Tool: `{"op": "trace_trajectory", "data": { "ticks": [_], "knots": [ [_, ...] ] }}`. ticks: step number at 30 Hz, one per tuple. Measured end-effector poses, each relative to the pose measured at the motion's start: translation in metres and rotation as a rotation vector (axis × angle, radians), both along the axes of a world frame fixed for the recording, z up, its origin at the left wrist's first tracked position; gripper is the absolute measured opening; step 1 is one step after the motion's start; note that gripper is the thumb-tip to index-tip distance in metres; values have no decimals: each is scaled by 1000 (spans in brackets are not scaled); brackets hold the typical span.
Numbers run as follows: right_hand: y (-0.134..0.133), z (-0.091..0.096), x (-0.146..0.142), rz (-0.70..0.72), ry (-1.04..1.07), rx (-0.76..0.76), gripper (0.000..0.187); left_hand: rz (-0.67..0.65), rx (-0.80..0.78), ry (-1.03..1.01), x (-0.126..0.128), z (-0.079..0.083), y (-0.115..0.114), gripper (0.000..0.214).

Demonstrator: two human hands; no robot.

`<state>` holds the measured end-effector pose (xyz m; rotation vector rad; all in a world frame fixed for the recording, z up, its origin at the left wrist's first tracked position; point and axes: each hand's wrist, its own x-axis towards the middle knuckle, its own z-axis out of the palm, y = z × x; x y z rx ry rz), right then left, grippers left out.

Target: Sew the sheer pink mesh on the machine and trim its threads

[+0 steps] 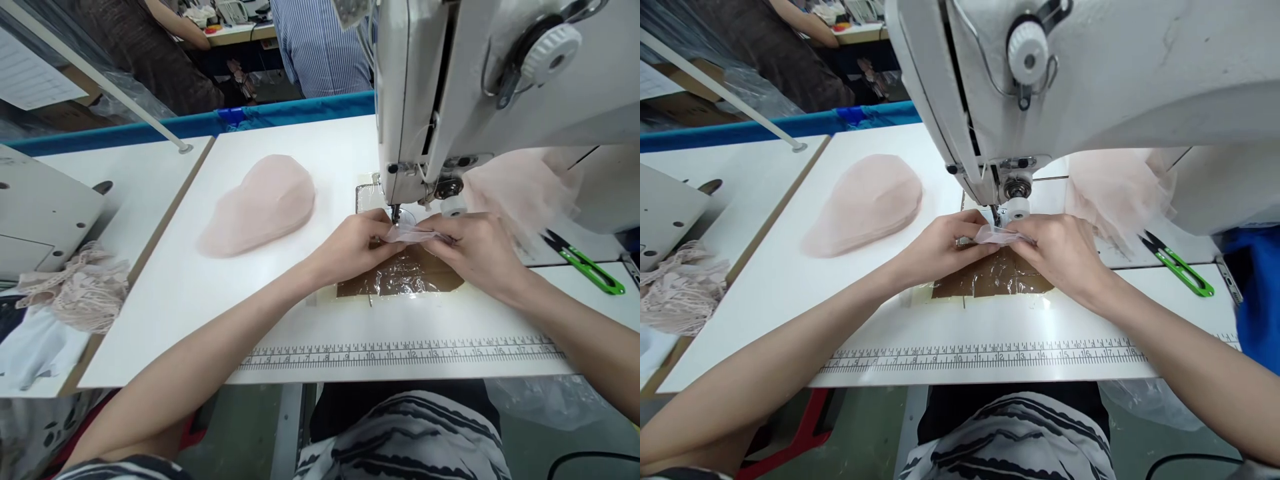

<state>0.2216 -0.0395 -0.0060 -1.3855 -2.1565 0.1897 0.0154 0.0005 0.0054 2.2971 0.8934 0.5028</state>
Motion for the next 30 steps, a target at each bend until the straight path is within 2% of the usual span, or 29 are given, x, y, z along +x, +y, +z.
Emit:
{"op": "trace_trajectory", "data": {
  "ticks": [5, 9, 12, 16, 17, 19, 24, 30],
  "knots": [
    [-1, 4, -4, 28, -30, -127, 18, -32, -110, -13, -5, 3, -3, 30],
    [-3, 6, -2, 90, -74, -188, 20, -115, -52, -31, -10, -2, -5, 30],
    [-7, 6, -1, 168, -135, -158, 16, -161, 171, -22, -14, -12, -11, 27],
    [-15, 6, -4, 243, -277, 81, 15, -123, 710, 116, -18, -22, -27, 20],
    [-18, 6, -5, 254, -293, 131, 17, -117, 803, 152, -19, -22, -31, 21],
    [-21, 5, -8, 272, -301, 190, 20, -117, 891, 223, -21, -21, -37, 23],
    [-24, 3, -9, 295, -310, 220, 27, -130, 868, 340, -25, -21, -40, 27],
    [-23, 3, -9, 303, -300, 200, 29, -123, 834, 344, -25, -25, -41, 30]
  ]
}}
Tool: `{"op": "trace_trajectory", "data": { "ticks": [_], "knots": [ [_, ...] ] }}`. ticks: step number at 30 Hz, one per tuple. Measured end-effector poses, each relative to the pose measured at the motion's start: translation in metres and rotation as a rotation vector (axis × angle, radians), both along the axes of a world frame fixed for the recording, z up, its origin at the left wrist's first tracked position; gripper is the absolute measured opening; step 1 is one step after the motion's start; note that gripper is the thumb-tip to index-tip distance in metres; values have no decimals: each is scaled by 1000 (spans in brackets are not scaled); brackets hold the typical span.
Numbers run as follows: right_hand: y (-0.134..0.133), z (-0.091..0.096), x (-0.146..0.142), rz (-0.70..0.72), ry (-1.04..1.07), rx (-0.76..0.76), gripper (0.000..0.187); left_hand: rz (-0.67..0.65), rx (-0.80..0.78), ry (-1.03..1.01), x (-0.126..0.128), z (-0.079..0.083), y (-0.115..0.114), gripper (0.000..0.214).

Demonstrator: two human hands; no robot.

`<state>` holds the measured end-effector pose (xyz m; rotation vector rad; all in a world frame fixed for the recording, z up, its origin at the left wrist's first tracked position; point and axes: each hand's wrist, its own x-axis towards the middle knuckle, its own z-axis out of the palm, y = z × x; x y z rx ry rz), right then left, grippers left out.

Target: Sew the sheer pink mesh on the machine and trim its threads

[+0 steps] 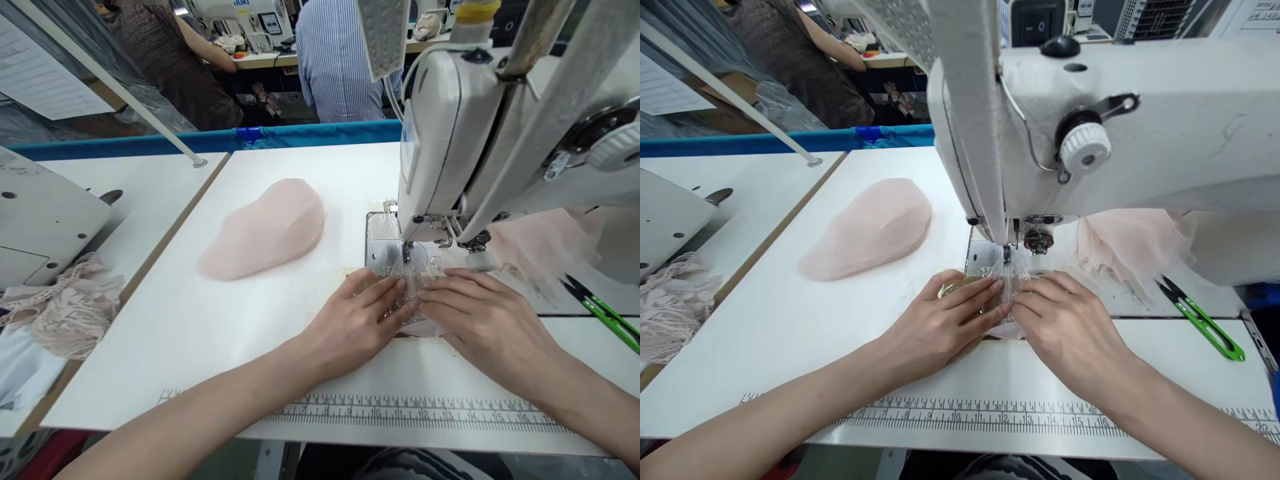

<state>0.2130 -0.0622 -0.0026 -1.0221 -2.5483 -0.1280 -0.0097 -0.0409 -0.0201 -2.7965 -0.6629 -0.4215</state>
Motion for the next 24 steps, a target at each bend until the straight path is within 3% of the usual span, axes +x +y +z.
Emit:
{"op": "trace_trajectory", "data": {
  "ticks": [15, 24],
  "knots": [
    [13, -12, 1, -81, -22, 91, 26, 41, -125, -64, 2, -2, 23, 31],
    [26, -14, 0, -110, -67, 159, 28, 90, -60, -62, 4, -6, 37, 32]
  ]
}}
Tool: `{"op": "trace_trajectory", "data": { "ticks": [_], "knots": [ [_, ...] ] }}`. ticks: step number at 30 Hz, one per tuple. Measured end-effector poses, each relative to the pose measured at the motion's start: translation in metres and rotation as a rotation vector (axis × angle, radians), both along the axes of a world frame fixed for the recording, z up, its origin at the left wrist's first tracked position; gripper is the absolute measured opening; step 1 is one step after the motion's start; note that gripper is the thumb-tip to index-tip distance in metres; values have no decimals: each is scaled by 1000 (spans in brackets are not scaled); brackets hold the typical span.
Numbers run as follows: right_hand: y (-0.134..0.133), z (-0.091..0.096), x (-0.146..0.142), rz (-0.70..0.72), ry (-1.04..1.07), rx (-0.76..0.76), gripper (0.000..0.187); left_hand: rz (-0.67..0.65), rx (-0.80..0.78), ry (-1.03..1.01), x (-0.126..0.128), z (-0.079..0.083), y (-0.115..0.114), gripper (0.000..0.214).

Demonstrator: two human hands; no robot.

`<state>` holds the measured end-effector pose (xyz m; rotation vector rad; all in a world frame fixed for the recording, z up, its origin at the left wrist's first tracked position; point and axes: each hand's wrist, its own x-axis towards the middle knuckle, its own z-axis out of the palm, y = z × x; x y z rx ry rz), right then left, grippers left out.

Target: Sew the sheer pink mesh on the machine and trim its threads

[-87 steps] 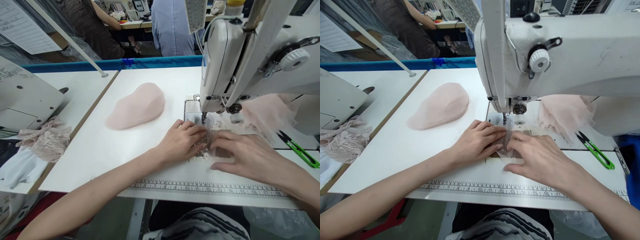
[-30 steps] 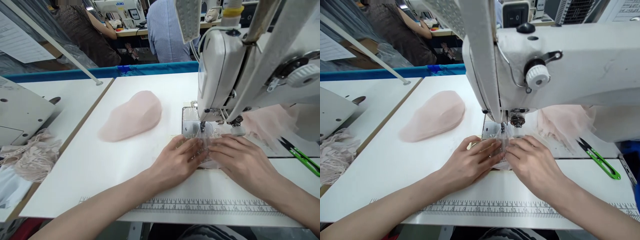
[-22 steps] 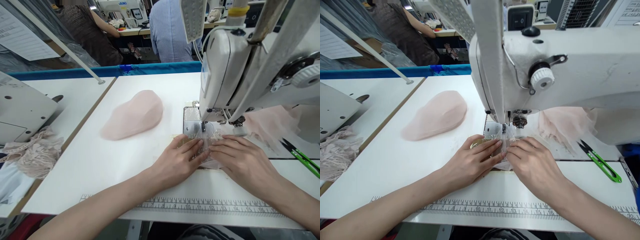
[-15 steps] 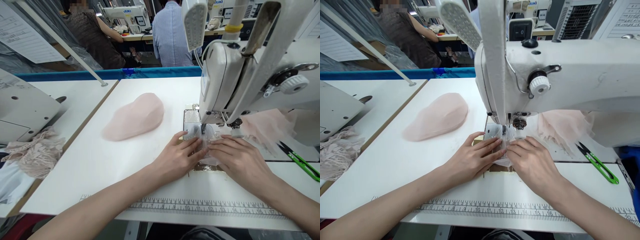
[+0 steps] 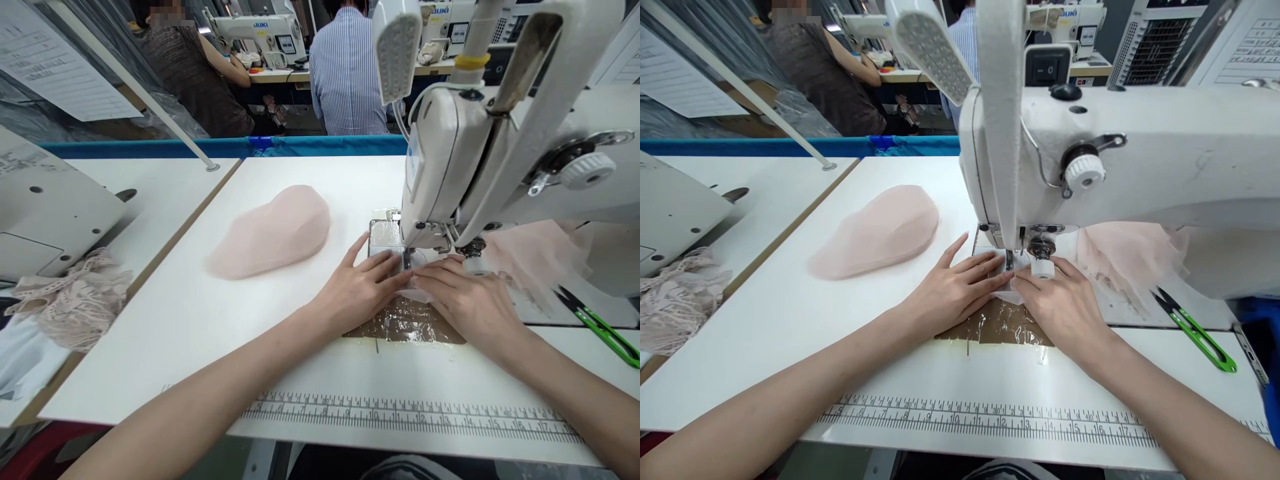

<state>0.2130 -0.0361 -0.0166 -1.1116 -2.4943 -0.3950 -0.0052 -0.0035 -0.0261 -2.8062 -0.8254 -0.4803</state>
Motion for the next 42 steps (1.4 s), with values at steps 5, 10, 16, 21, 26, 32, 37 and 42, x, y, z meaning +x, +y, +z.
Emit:
{"op": "trace_trajectory", "data": {
  "ticks": [5, 10, 16, 21, 26, 32, 37, 42],
  "knots": [
    [-4, -2, 1, 53, -16, 27, 25, -30, 111, -31, 1, -3, -17, 26],
    [-10, -3, 3, 37, -17, 25, 23, -45, 81, -67, 0, -3, -26, 30],
    [-11, -1, 3, 14, -32, 6, 23, -49, 25, -93, -1, -1, -22, 29],
    [-9, -4, 2, 3, -34, 36, 22, -56, 24, -85, -2, -2, -21, 29],
    [-9, -5, 2, -1, -42, 57, 22, -50, 4, -81, -1, 0, -20, 28],
    [-7, -4, 2, -5, -44, 78, 23, -33, -40, -71, 0, 1, -17, 29],
    [-5, -6, 1, -21, -43, 79, 23, -29, -60, -70, 0, 2, -16, 30],
    [-3, -7, 2, -20, -56, 80, 24, -24, -42, -66, 0, 2, -12, 31]
  ]
}}
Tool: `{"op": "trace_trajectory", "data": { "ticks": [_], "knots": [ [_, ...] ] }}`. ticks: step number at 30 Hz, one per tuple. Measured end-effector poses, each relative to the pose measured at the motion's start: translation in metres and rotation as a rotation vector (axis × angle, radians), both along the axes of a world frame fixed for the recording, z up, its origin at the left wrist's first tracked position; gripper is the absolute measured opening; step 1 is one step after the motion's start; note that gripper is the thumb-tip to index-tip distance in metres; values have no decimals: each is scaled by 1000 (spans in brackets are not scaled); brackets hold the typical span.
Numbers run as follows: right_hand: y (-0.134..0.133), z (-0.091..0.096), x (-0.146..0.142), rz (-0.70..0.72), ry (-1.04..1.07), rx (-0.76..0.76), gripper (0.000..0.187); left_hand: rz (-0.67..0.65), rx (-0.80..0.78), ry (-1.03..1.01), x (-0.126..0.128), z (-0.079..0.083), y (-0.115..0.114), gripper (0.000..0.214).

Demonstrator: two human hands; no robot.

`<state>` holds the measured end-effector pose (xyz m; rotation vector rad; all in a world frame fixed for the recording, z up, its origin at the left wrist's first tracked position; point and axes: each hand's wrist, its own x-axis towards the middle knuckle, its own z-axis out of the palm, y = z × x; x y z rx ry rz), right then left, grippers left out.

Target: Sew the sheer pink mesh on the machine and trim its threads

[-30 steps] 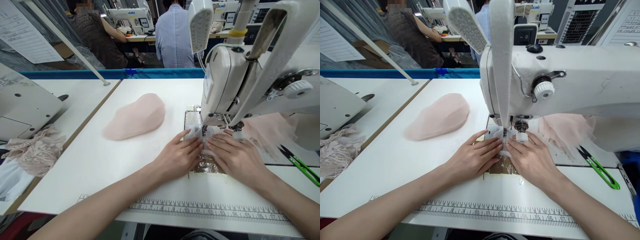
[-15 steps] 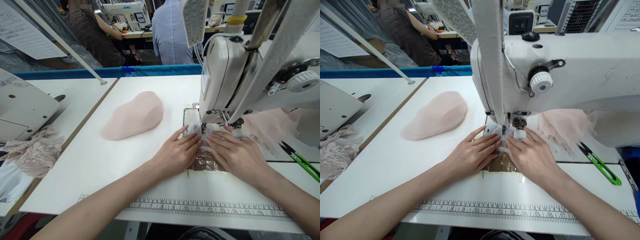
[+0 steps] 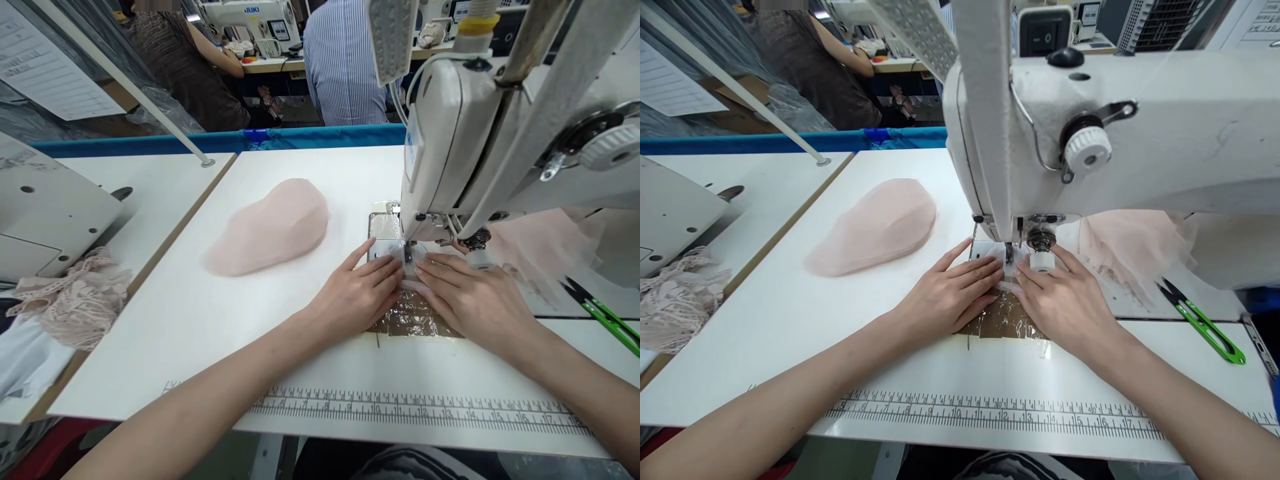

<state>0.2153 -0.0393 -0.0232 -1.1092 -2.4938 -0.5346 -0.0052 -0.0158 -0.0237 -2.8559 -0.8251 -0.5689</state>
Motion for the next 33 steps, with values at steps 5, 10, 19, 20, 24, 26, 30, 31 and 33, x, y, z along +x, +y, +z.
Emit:
{"op": "trace_trajectory", "data": {
  "ticks": [5, 10, 19, 20, 24, 26, 30, 31, 33],
  "knots": [
    [2, 1, 1, 2, -5, 17, 25, 13, -5, 2, 1, -2, 3, 32],
    [3, 1, 0, -11, -17, 1, 25, 23, -6, 8, 2, -2, 5, 33],
    [3, 0, 0, -25, -26, -17, 28, 49, 1, 13, 4, -3, 7, 33],
    [2, 0, 0, -27, -27, -21, 28, 51, 2, 12, 4, -3, 7, 34],
    [3, -1, 0, -40, -34, -43, 28, 55, 5, 9, 4, -4, 7, 33],
    [4, -1, -1, -40, -33, -47, 28, 54, 8, 12, 5, -4, 7, 33],
    [4, -1, -2, -39, -34, -44, 28, 54, 10, 23, 4, -3, 7, 35],
    [4, -1, -2, -40, -34, -45, 29, 55, 10, 22, 4, -3, 7, 35],
    [4, 0, -1, -39, -25, -51, 30, 58, 10, 17, 4, -4, 6, 34]
  ]
}}
